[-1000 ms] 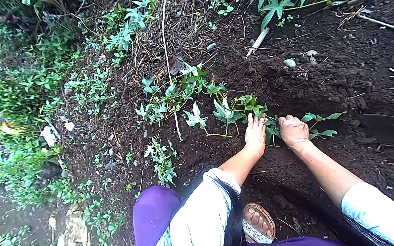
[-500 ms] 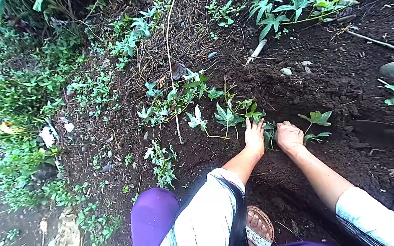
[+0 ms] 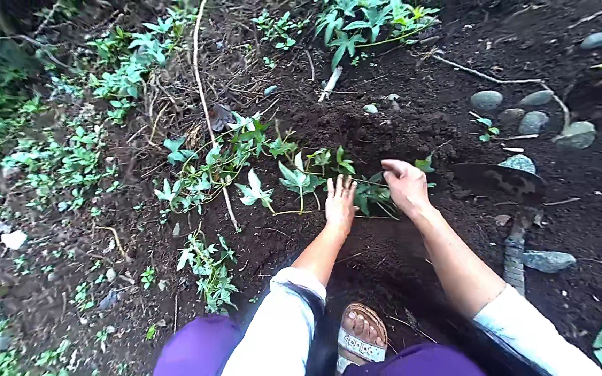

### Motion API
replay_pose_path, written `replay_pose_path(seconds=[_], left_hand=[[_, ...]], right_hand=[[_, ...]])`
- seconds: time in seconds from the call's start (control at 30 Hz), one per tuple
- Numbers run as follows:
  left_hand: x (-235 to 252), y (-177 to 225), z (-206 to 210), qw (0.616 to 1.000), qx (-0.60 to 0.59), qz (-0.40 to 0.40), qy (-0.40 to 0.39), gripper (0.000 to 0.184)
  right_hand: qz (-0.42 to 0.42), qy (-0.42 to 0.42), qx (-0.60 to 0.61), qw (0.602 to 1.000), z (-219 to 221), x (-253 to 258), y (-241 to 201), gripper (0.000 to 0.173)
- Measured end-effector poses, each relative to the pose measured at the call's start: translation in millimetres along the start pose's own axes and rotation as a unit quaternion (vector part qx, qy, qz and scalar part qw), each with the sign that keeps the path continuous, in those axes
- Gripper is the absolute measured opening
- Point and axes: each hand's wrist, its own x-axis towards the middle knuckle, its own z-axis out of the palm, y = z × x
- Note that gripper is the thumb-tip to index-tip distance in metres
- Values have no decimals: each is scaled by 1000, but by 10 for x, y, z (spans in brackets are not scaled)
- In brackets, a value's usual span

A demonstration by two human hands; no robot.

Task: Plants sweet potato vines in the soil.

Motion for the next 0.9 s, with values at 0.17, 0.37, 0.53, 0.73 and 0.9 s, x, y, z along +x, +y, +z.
replay_pose_path(seconds=[0.17,0.37,0.53,0.73,0.9], left_hand=[[81,17,-41,999,4,-30,-32,79],[89,43,-15,998,35,-38,-41,81],[82,35,-24,997,47,-39,-45,80],[83,9,8,996,63,-41,-48,81],[0,-24,63,997,73,-30,8,82]], right_hand=[[19,60,140,988,-757,280,-80,29],[204,160,-15,966,-861,-67,464,27],[159,27,-152,975,-575,-251,894,22],[70,-94,-255,960,-129,26,1030,20],[-23,-111,-287,951,-1,138,1139,21]])
